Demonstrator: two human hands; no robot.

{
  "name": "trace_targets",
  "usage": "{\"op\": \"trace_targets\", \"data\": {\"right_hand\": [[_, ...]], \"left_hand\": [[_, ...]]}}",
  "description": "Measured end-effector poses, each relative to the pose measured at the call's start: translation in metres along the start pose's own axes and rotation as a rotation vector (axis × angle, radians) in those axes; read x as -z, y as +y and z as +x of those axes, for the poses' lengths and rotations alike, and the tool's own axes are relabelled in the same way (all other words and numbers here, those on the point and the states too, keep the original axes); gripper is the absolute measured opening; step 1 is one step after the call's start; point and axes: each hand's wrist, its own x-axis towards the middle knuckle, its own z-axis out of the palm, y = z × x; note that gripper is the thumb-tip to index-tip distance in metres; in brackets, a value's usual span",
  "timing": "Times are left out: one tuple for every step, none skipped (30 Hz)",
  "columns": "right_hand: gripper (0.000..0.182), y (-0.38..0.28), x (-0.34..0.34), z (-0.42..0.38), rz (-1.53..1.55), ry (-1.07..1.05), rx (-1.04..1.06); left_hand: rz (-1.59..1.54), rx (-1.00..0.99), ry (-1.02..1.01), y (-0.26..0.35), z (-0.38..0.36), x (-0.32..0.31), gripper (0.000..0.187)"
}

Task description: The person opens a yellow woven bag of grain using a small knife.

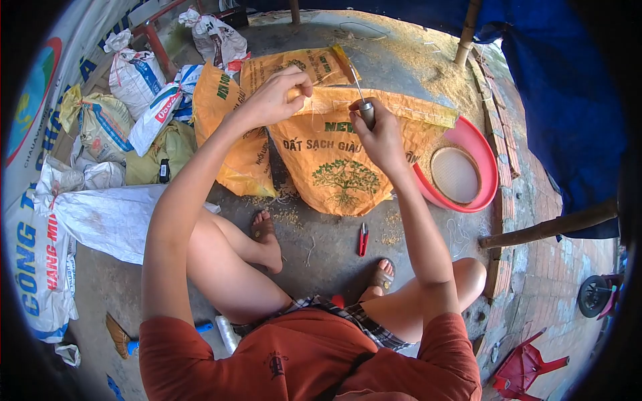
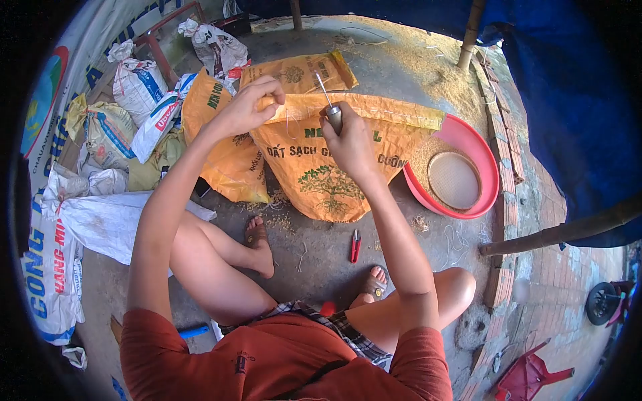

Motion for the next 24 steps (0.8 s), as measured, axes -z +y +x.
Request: {"op": "trace_targets", "data": {"right_hand": [[0.017, 0.006, -0.007, -0.002, -0.005, 0.010, -0.074], [0.017, 0.015, -0.015, -0.003, -0.002, 0.012, -0.074], [0.018, 0.025, -0.024, -0.004, -0.022, 0.027, -0.035], [0.019, 0.029, -0.030, -0.005, -0.043, 0.042, 0.005], [0.022, 0.034, -0.034, -0.007, -0.047, 0.047, -0.012], [0.022, 0.037, -0.039, -0.008, -0.046, 0.045, -0.013], [0.019, 0.038, -0.042, -0.009, -0.036, 0.045, -0.001], [0.017, 0.038, -0.045, -0.010, -0.026, 0.045, 0.013], [0.017, 0.038, -0.048, -0.011, 0.007, 0.065, 0.047], [0.017, 0.038, -0.050, -0.011, 0.007, 0.064, 0.047], [0.016, 0.040, -0.053, -0.012, 0.045, 0.064, 0.018], [0.016, 0.041, -0.055, -0.013, 0.082, 0.064, -0.013], [0.016, 0.039, -0.055, -0.012, 0.083, 0.064, -0.014], [0.015, 0.035, -0.053, -0.012, 0.087, 0.043, -0.055], [0.014, 0.034, -0.052, -0.012, 0.092, 0.022, -0.097], [0.014, 0.034, -0.053, -0.011, 0.092, 0.022, -0.097], [0.014, 0.035, -0.053, -0.011, 0.112, 0.026, -0.094], [0.014, 0.035, -0.054, -0.011, 0.133, 0.030, -0.091], [0.014, 0.035, -0.054, -0.011, 0.134, 0.029, -0.093], [0.013, 0.034, -0.054, -0.011, 0.111, 0.025, -0.093], [0.013, 0.033, -0.054, -0.010, 0.088, 0.020, -0.092], [0.013, 0.033, -0.055, -0.010, 0.089, 0.019, -0.091], [0.013, 0.033, -0.056, -0.009, 0.110, 0.040, -0.119], [0.012, 0.033, -0.056, -0.008, 0.132, 0.062, -0.148]], "left_hand": [[0.002, 0.000, -0.004, 0.001, -0.002, -0.001, 0.010], [0.040, -0.046, 0.054, 0.003, -0.004, -0.003, 0.011], [0.078, -0.092, 0.113, 0.004, -0.005, -0.004, 0.012], [0.080, -0.092, 0.111, 0.008, -0.007, -0.005, 0.012], [0.124, -0.123, 0.152, 0.013, -0.008, -0.006, 0.011], [0.167, -0.153, 0.193, 0.017, -0.010, -0.009, 0.012], [0.167, -0.150, 0.192, 0.020, -0.012, -0.013, 0.012], [0.221, -0.178, 0.184, 0.022, -0.013, -0.017, 0.016], [0.274, -0.206, 0.176, 0.024, -0.014, -0.021, 0.021], [0.274, -0.205, 0.177, 0.024, -0.016, -0.025, 0.021], [0.322, -0.204, 0.193, 0.023, -0.017, -0.028, 0.026], [0.369, -0.203, 0.209, 0.023, -0.018, -0.031, 0.030], [0.368, -0.202, 0.208, 0.022, -0.019, -0.032, 0.030], [0.434, -0.190, 0.229, 0.022, -0.020, -0.034, 0.030], [0.500, -0.179, 0.250, 0.022, -0.021, -0.036, 0.031], [0.500, -0.179, 0.249, 0.022, -0.023, -0.038, 0.031], [0.527, -0.169, 0.262, 0.023, -0.024, -0.041, 0.030], [0.555, -0.159, 0.274, 0.023, -0.025, -0.044, 0.030], [0.555, -0.158, 0.272, 0.023, -0.025, -0.048, 0.030], [0.555, -0.150, 0.292, 0.022, -0.026, -0.051, 0.027], [0.556, -0.142, 0.314, 0.021, -0.027, -0.054, 0.024], [0.557, -0.141, 0.314, 0.021, -0.027, -0.056, 0.024], [0.550, -0.137, 0.332, 0.020, -0.027, -0.058, 0.020], [0.544, -0.134, 0.351, 0.020, -0.027, -0.060, 0.017]]}}
